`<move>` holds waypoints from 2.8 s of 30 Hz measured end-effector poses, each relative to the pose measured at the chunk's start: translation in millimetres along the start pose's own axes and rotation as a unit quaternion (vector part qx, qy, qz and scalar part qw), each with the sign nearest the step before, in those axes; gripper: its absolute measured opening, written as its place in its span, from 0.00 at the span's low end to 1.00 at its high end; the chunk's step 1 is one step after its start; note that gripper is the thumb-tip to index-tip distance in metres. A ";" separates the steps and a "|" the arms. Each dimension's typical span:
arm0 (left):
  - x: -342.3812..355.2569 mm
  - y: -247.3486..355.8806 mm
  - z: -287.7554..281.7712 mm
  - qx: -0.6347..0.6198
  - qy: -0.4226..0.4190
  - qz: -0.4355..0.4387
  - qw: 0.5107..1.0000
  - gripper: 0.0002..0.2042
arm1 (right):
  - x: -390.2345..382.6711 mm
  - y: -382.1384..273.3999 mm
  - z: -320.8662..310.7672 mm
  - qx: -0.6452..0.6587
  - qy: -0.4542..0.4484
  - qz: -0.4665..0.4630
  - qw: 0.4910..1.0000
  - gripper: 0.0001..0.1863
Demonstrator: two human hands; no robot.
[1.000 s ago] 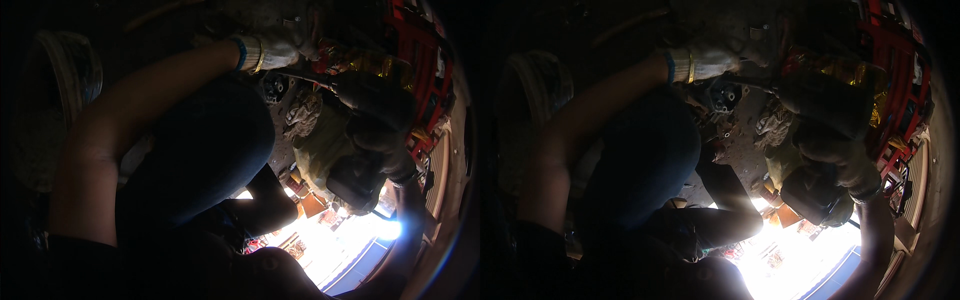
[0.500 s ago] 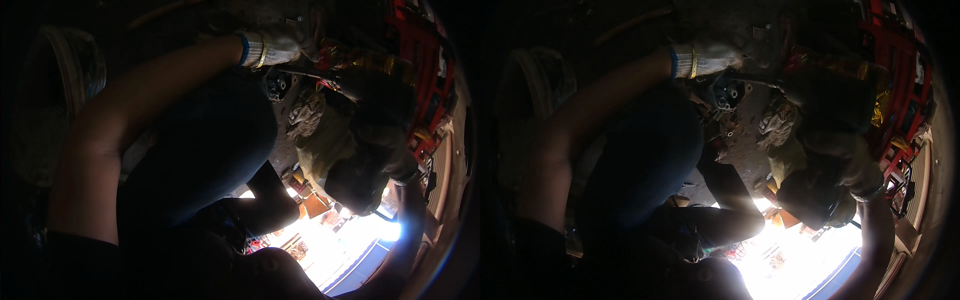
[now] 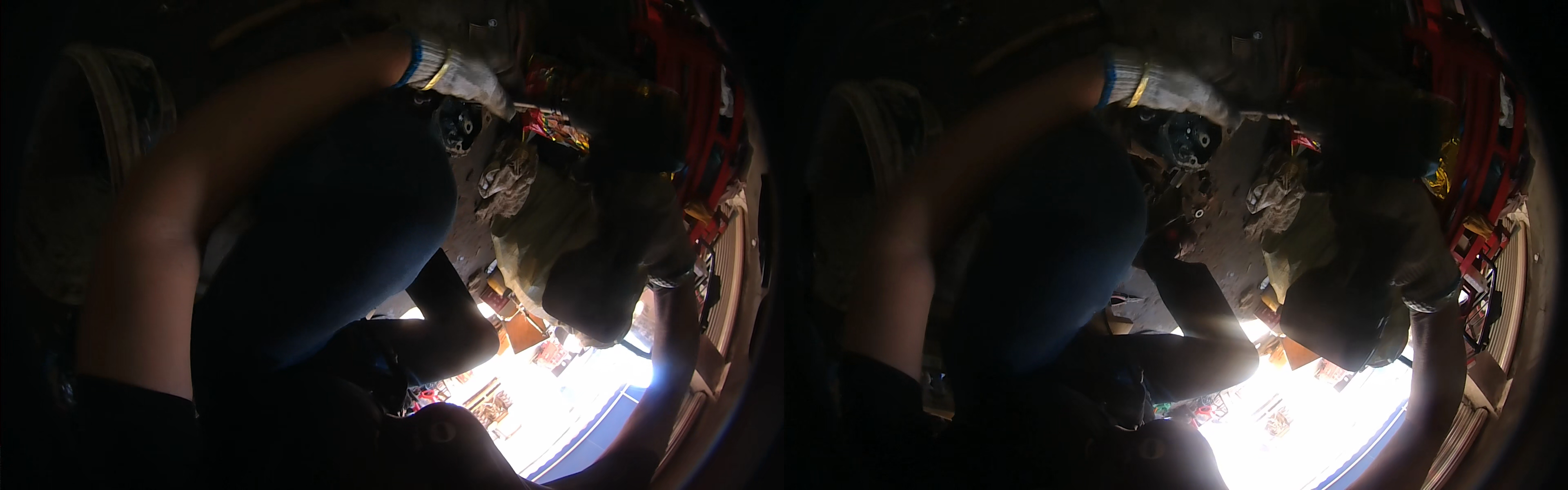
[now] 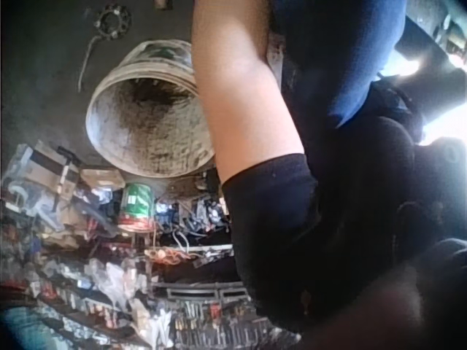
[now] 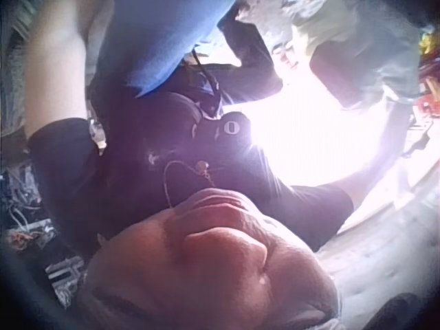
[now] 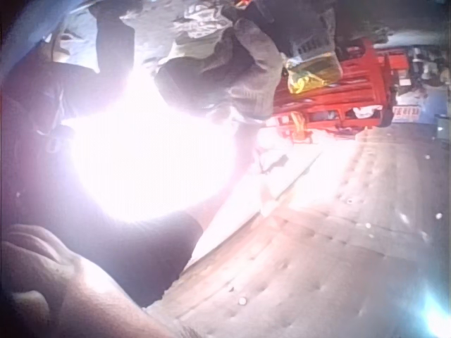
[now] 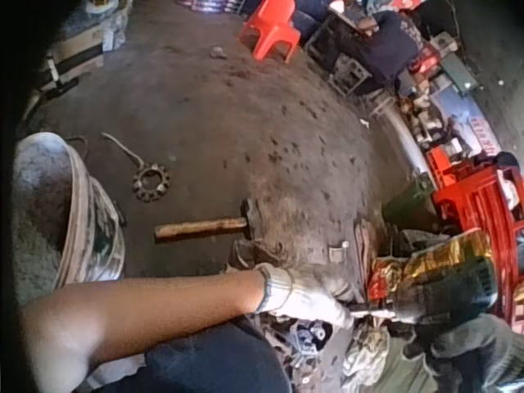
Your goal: The person sits on the floor and disassembles a small engine block using a hammer, screwdriver, and power drill. They remove bolts and internal components, placing them into a bucket.
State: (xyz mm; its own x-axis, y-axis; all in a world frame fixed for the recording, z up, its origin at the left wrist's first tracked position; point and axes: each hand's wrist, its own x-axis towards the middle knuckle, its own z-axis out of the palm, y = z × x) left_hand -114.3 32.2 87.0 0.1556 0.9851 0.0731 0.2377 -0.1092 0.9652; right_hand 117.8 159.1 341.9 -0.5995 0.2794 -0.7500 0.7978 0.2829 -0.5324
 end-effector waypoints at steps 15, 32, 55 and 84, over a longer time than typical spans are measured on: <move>-8.8 32.9 -12.9 0.083 -0.031 0.015 0.996 0.15 | -5.2 -1.4 13.2 -0.048 0.020 0.053 0.997 0.17; -7.9 31.4 -7.3 0.078 -0.020 0.023 0.996 0.15 | 2.1 -10.9 6.8 -0.045 0.029 0.020 0.998 0.15; -7.9 36.1 -6.3 0.083 -0.025 0.026 0.996 0.15 | 5.4 6.3 6.7 -0.130 0.038 -0.105 0.985 0.20; -7.5 58.4 -10.4 0.128 -0.039 0.024 0.991 0.16 | -15.6 -0.2 39.5 0.032 0.000 0.046 0.998 0.14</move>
State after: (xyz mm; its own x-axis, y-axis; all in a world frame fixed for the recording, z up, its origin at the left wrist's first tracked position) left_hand -111.5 19.8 145.5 0.2446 0.9657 0.0877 0.4623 -0.1956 0.8649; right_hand 129.6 118.5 338.2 -0.5233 0.3018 -0.7969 0.8521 0.1970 -0.4849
